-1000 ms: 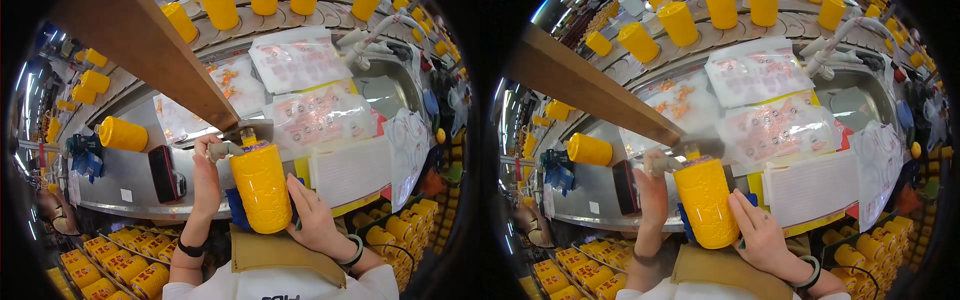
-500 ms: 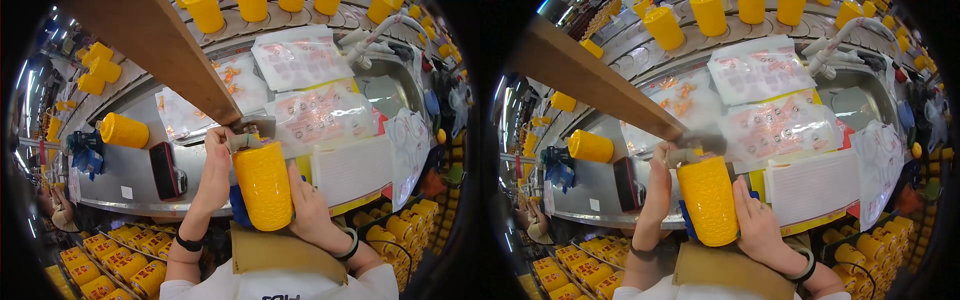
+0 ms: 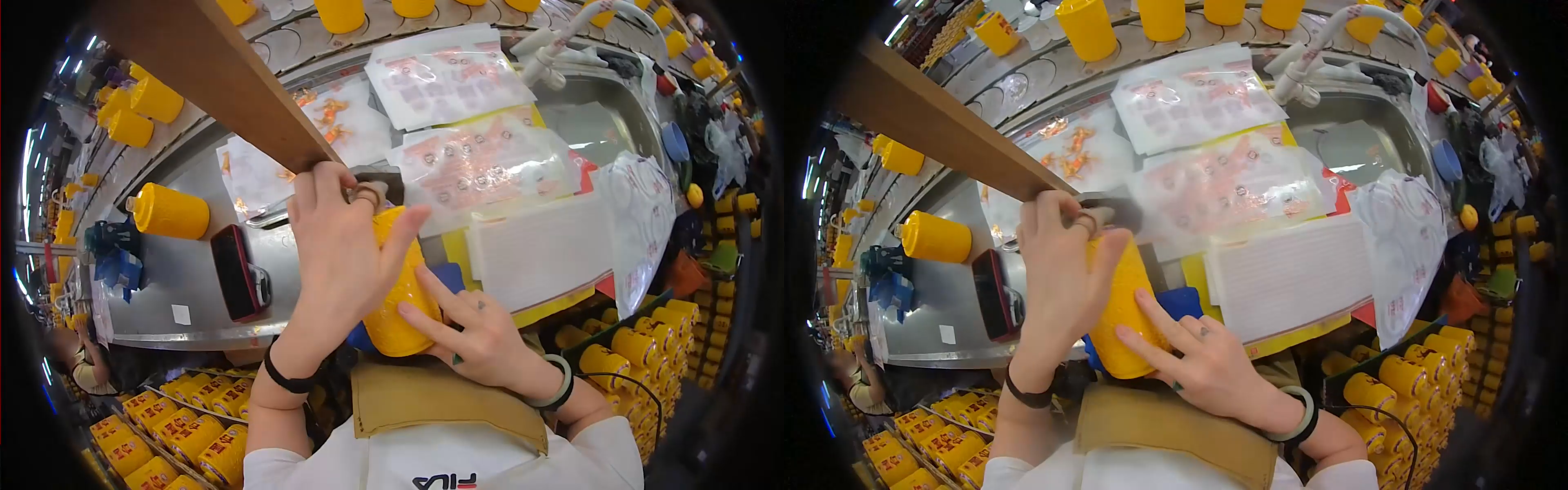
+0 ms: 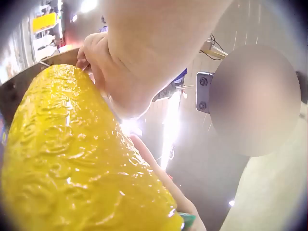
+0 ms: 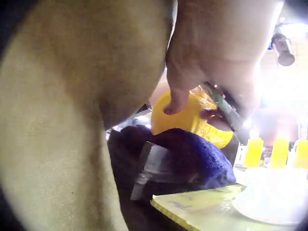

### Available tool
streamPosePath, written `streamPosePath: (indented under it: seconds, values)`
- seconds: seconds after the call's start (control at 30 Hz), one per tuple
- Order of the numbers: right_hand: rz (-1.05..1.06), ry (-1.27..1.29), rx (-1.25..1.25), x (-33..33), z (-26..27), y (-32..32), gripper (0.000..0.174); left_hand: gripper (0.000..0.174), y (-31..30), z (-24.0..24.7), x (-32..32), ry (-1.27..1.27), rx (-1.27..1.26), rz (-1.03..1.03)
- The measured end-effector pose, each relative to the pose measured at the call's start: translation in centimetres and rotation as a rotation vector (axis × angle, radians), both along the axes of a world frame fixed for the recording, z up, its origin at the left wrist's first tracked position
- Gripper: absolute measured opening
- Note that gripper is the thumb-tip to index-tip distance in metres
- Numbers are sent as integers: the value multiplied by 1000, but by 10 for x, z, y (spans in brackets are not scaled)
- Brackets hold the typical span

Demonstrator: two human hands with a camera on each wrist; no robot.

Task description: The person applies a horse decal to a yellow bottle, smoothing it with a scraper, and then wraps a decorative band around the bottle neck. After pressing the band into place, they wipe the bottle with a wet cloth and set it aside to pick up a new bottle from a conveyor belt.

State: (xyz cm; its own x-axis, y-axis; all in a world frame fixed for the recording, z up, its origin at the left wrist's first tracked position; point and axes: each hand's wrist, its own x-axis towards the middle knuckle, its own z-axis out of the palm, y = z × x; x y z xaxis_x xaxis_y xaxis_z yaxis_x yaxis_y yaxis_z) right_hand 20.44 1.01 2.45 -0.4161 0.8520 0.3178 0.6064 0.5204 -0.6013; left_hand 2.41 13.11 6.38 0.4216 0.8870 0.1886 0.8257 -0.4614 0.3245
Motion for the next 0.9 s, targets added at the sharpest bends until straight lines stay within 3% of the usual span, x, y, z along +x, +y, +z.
streamPosePath:
  seconds: [0.07, 0.13, 0.2, 0.27, 0.47, 0.53, 0.83, 0.9]
  values:
    - [-58, 104, -82, 20, -2, -11, 61, 57, -6, -6, -9, -78, 150, 58]
    - [-406, 129, -154, 51, -4, -14, 42, 56, -15, -15, -23, -133, 151, 72]
    - [-642, -31, -219, 79, -3, -13, 27, 56, -27, -21, -29, -194, 160, 92]
    - [-645, -66, -230, 87, -5, -20, 25, 56, -40, -24, -32, -344, 31, 118]
    - [-570, -198, -355, 78, -18, -48, 26, 62, -63, -42, -33, -507, 56, 166]
    - [-648, -271, -332, 76, -27, -52, 26, 63, -72, -44, -32, -715, -16, 204]
    - [-643, -138, -434, 84, -26, -56, 17, 98, -109, -69, -46, -800, -161, 116]
    - [-621, -100, -407, 85, -21, -57, 12, 110, -117, -78, -46, -810, -140, -4]
